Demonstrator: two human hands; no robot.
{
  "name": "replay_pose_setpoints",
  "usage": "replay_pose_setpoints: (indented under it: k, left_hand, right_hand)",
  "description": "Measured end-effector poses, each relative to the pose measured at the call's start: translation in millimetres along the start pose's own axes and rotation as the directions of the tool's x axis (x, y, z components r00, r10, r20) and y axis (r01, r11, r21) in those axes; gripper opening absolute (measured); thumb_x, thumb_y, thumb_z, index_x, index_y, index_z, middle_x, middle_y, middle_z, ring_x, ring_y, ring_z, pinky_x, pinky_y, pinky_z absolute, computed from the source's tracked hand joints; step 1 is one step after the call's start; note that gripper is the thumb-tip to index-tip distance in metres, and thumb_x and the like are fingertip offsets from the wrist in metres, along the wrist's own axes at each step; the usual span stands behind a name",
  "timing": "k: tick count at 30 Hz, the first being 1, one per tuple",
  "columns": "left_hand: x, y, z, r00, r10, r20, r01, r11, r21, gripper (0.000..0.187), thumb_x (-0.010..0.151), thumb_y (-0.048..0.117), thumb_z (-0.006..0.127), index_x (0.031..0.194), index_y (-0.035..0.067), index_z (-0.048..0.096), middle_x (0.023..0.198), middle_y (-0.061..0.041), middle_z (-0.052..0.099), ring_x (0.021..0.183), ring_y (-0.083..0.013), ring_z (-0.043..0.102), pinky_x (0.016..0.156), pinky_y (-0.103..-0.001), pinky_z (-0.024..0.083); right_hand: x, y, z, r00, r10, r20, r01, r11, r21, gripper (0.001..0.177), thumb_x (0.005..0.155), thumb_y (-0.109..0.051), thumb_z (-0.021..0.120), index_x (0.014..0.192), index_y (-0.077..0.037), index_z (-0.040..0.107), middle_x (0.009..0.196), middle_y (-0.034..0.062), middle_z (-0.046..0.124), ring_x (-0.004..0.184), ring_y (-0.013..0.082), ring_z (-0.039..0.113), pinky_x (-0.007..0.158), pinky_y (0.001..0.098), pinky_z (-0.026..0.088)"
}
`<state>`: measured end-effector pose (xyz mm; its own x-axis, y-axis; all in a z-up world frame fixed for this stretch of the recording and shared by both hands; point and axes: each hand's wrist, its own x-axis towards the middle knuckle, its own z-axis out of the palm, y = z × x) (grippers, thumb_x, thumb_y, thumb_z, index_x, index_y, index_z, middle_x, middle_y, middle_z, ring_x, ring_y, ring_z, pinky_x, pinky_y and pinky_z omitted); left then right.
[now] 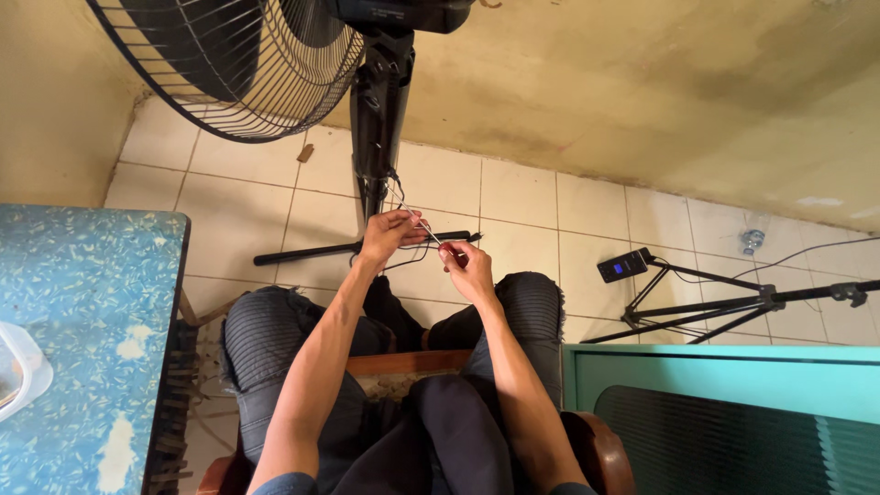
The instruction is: The person assembles a standing fan by attaching the front grille and securing it with a screwdriver. They handle the fan head, grille, and screwdriver, then tighten the fastener to complete the assembly.
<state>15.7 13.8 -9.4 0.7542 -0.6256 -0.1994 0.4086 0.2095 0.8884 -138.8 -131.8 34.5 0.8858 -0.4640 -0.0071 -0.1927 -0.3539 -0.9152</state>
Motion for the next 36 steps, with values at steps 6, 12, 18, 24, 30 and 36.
replay_pose_setpoints:
  k: [6,12,18,24,30,36]
  left_hand:
    - [-1.5,1.2,0.2,1.000,0.014,0.020,-0.014,1.000,-0.017,0.028,0.099,0.015,0.066,0.116,-0.007,0.067,0.107,-0.015,0.074,0.095,-0.0247,0.076,0.084,-0.035,0.065]
    - [-0.5,-0.2,-0.6,1.000,0.019,0.011,-0.019,1.000,0.010,0.028,0.100,0.015,0.065,0.117,-0.007,0.067,0.108,-0.014,0.073,0.095,-0.0245,0.076,0.083,-0.035,0.065]
    - [0.3,0.0,0.0,1.000,0.017,0.014,-0.017,1.000,-0.003,0.029,0.100,0.015,0.065,0.117,-0.008,0.066,0.110,-0.016,0.074,0.095,-0.0251,0.077,0.084,-0.035,0.065]
    - [-2.1,4.2,1.4,1.000,0.008,0.008,-0.008,1.000,0.002,0.029,0.100,0.014,0.065,0.119,-0.008,0.065,0.109,-0.017,0.075,0.095,-0.0247,0.076,0.085,-0.035,0.065]
    - [-2.0,5.0,2.1,1.000,0.017,0.011,-0.017,1.000,-0.003,0.028,0.099,0.014,0.065,0.117,-0.008,0.066,0.109,-0.017,0.075,0.095,-0.0251,0.077,0.084,-0.036,0.066]
    - [-2.1,4.3,2.2,1.000,0.008,0.009,-0.008,1.000,-0.005,0.028,0.100,0.015,0.066,0.117,-0.007,0.066,0.109,-0.017,0.075,0.095,-0.0253,0.076,0.084,-0.035,0.065]
  right_hand:
    - [1.9,2.8,0.9,1.000,-0.002,-0.008,0.002,1.000,-0.011,0.018,0.094,-0.016,0.073,0.106,-0.004,0.076,0.079,0.0066,0.076,0.067,0.0123,0.073,0.061,0.0266,0.055]
    - [2.5,5.9,0.5,1.000,-0.013,0.000,0.013,1.000,-0.014,0.018,0.094,-0.017,0.072,0.107,-0.003,0.075,0.081,0.0066,0.076,0.068,0.0128,0.073,0.062,0.0272,0.056]
    - [2.4,5.9,0.1,1.000,-0.030,-0.001,0.030,0.999,-0.024,0.019,0.095,-0.018,0.072,0.107,-0.003,0.075,0.082,0.0059,0.076,0.068,0.0134,0.073,0.062,0.0277,0.056]
    - [1.8,2.5,-0.3,1.000,-0.015,-0.002,0.015,1.000,-0.017,0.019,0.095,-0.018,0.072,0.106,-0.003,0.076,0.081,0.0063,0.076,0.068,0.0131,0.073,0.061,0.0273,0.055]
    - [0.8,0.0,-0.8,1.000,0.007,0.000,-0.007,1.000,-0.023,0.018,0.095,-0.019,0.072,0.105,-0.004,0.076,0.080,0.0057,0.075,0.067,0.0122,0.072,0.060,0.0271,0.054]
    - [0.7,-0.1,-1.6,1.000,-0.010,0.000,0.010,1.000,-0.003,0.018,0.096,-0.018,0.072,0.106,-0.004,0.076,0.081,0.0054,0.075,0.067,0.0121,0.072,0.060,0.0268,0.054]
